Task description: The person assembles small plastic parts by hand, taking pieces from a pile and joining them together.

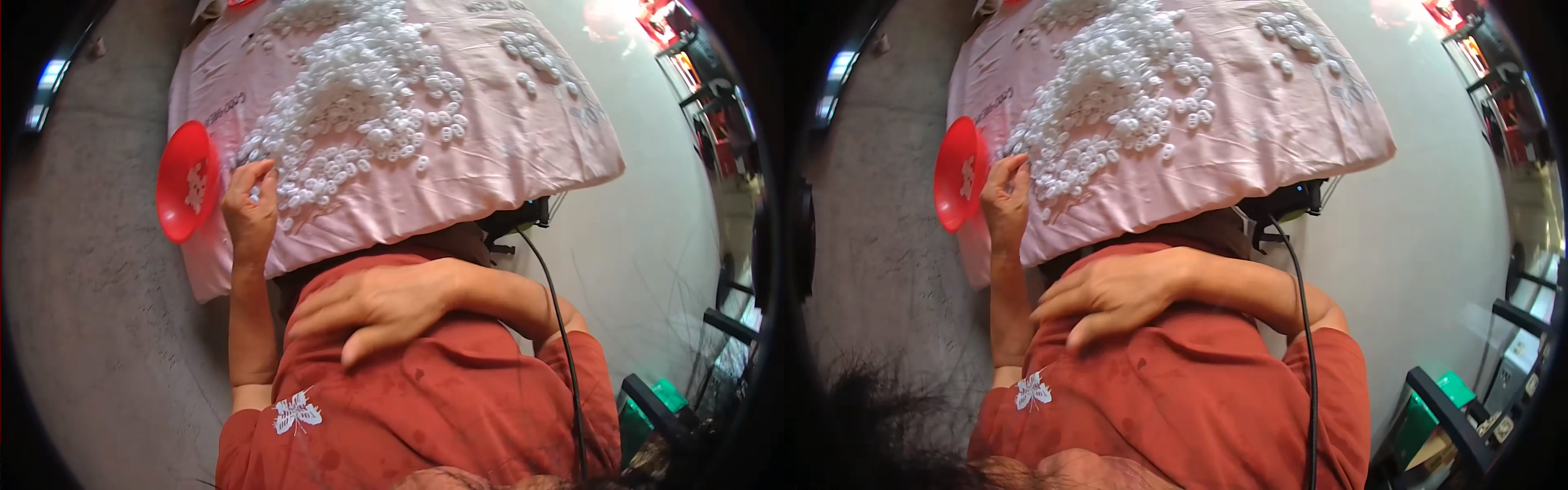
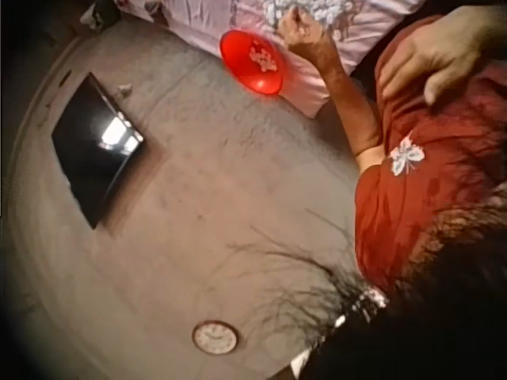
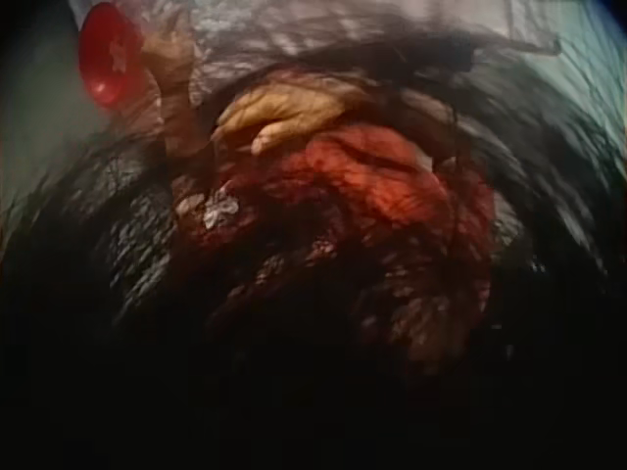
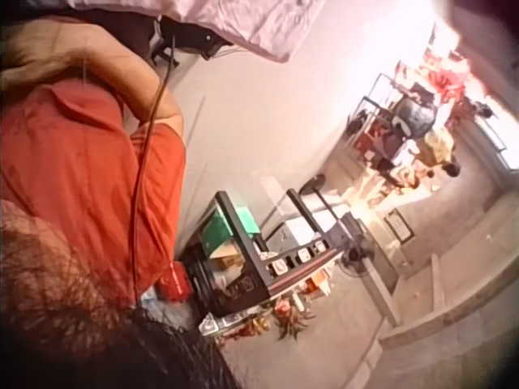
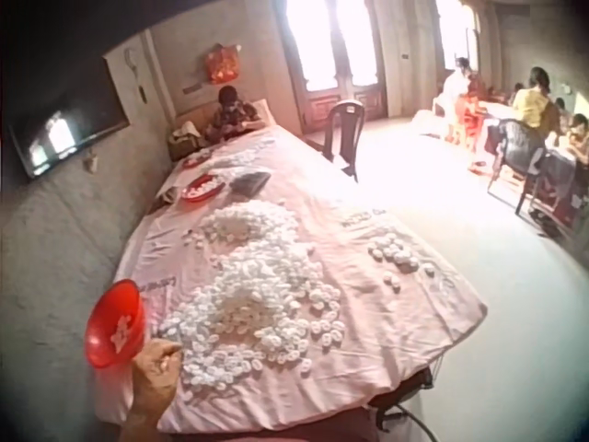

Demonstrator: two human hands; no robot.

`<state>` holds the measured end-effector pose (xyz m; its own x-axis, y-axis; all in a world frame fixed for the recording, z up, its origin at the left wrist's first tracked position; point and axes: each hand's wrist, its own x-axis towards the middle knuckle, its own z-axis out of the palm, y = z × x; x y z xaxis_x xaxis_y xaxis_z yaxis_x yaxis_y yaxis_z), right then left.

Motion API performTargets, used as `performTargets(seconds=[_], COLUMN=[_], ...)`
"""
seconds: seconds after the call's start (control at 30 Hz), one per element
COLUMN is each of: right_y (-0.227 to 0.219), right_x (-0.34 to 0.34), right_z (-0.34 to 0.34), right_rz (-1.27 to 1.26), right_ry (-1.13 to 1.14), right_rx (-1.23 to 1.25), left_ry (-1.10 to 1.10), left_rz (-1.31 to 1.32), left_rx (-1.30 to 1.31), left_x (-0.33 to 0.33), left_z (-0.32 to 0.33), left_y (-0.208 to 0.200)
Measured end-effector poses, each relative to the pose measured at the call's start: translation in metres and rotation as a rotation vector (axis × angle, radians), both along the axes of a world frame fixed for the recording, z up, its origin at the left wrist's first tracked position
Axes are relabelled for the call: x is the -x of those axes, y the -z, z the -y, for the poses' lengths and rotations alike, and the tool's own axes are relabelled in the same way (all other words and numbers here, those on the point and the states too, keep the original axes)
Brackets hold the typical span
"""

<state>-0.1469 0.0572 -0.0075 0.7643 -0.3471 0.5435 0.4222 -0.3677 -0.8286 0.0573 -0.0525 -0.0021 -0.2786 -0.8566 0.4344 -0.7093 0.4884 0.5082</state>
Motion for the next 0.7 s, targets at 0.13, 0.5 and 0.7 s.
performTargets(seconds=[0.13, 0.5, 0.7], right_y=[0.038, 0.074, 0.083], right_x=[0.018, 0.069, 0.086], right_z=[-0.010, -0.035, -0.057], right_rz=[-0.304, -0.413, -0.478], right_ry=[0.212, 0.200, 0.360], right_rx=[0.115, -0.286, -0.296], left_ry=[0.006, 0.273, 0.241], left_rz=[-0.002, 0.075, 0.223], left_rx=[0.021, -0.164, -0.103], left_x=[-0.003, -0.001, 0.003], left_z=[-0.006, -0.030, -0.030], left_y=[-0.001, 0.021, 0.021])
